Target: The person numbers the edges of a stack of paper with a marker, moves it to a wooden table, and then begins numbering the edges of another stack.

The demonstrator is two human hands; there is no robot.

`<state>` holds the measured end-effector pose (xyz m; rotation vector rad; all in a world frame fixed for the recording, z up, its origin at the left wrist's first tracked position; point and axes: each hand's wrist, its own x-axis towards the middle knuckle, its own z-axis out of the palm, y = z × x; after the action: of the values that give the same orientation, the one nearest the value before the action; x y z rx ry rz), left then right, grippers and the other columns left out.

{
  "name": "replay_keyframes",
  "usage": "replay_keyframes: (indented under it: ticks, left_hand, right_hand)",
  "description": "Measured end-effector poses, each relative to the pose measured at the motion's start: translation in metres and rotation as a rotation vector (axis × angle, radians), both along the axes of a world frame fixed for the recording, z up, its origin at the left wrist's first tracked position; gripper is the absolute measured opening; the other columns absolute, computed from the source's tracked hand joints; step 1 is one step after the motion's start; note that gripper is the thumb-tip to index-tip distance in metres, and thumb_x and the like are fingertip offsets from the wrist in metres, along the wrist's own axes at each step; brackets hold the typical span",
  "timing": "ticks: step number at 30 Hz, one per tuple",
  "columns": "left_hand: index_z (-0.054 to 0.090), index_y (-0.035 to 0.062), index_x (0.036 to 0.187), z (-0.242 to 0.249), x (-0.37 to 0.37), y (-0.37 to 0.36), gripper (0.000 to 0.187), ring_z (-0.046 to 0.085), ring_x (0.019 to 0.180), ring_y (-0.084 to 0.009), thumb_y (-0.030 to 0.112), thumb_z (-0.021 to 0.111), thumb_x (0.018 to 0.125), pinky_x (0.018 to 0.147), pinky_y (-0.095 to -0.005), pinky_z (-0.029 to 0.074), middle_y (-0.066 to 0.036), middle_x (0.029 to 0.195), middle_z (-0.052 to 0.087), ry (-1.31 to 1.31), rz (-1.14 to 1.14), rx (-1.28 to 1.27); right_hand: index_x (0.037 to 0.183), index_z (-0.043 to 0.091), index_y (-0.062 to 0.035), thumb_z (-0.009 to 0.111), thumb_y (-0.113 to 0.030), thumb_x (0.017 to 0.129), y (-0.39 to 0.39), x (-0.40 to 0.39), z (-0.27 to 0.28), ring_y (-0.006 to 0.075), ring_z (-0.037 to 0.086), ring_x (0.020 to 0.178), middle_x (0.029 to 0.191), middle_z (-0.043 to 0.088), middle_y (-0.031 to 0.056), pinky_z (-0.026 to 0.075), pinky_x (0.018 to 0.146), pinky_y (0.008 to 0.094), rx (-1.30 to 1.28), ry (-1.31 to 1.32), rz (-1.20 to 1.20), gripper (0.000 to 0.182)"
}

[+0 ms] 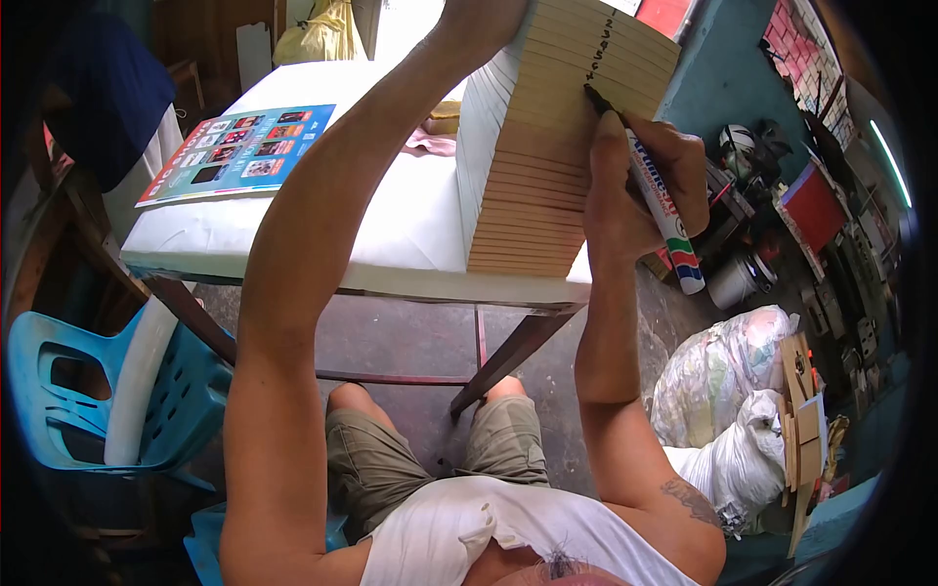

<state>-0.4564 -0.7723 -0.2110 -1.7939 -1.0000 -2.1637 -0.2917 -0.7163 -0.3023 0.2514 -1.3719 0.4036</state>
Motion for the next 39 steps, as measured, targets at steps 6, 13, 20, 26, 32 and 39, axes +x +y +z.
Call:
replay_keyframes:
  ticks: [6,13,20,26,32,39]
  left_hand:
    - [0.059,0.0016,0.099,-0.0001,-0.0003,0.0001,0.031,0.064,0.065,-0.0137,0.031,0.049,0.102,0.063,-0.0271,0.05,-0.01,0.072,0.067,-0.008,-0.006,-0.015]
    - [0.058,0.0013,0.1,-0.0006,0.0018,-0.0011,0.032,0.064,0.065,-0.0139,0.032,0.047,0.103,0.063,-0.0274,0.05,-0.01,0.073,0.067,-0.006,-0.008,-0.016]
    - [0.059,0.0007,0.1,0.0011,0.002,-0.0006,0.033,0.064,0.065,-0.0134,0.032,0.047,0.103,0.063,-0.0273,0.05,-0.009,0.072,0.067,-0.007,0.035,-0.032]
    - [0.058,0.0007,0.101,0.0002,-0.0007,0.0011,0.032,0.064,0.064,-0.0132,0.031,0.048,0.103,0.064,-0.0271,0.05,-0.009,0.071,0.068,0.007,0.005,-0.013]
    - [0.058,0.0007,0.101,0.0001,-0.0001,0.0002,0.032,0.064,0.064,-0.013,0.031,0.048,0.103,0.063,-0.0269,0.05,-0.009,0.072,0.068,0.002,0.006,-0.01]
    - [0.058,0.0008,0.102,-0.0004,-0.0007,0.0023,0.033,0.064,0.064,-0.013,0.032,0.048,0.103,0.062,-0.026,0.05,-0.009,0.071,0.068,-0.011,0.011,-0.011]
  right_hand:
    - [0.085,0.065,0.0037,0.074,0.003,0.078,-0.0007,-0.0009,0.0009,0.0049,0.052,0.062,0.073,0.062,0.0023,0.042,0.06,0.0202,0.031,0.015,0.016,0.011]
    - [0.085,0.064,0.0034,0.073,0.003,0.08,0.0034,-0.0026,-0.0032,0.0053,0.049,0.059,0.074,0.061,0.0039,0.04,0.057,0.0197,-0.13,0.039,0.214,0.01]
    - [0.085,0.065,0.0038,0.075,0.001,0.078,0.001,0.0008,-0.0064,0.0081,0.052,0.066,0.074,0.062,0.0043,0.043,0.064,0.0242,0.002,0.02,0.099,0.013]
    - [0.085,0.066,0.0033,0.076,0.001,0.077,0.0015,-0.0007,-0.0057,0.0071,0.051,0.065,0.074,0.062,0.0039,0.042,0.062,0.0222,-0.003,0.021,0.008,0.013]
    - [0.084,0.065,0.0037,0.075,0.003,0.076,0.0022,-0.0007,-0.0044,0.0069,0.051,0.063,0.073,0.061,0.0039,0.042,0.061,0.022,0.045,0.009,-0.016,0.013]
    - [0.084,0.063,0.0043,0.074,0.004,0.077,0.0023,-0.0022,-0.0053,0.0064,0.051,0.063,0.073,0.061,0.0041,0.04,0.06,0.0199,0.031,0.032,0.009,0.013]
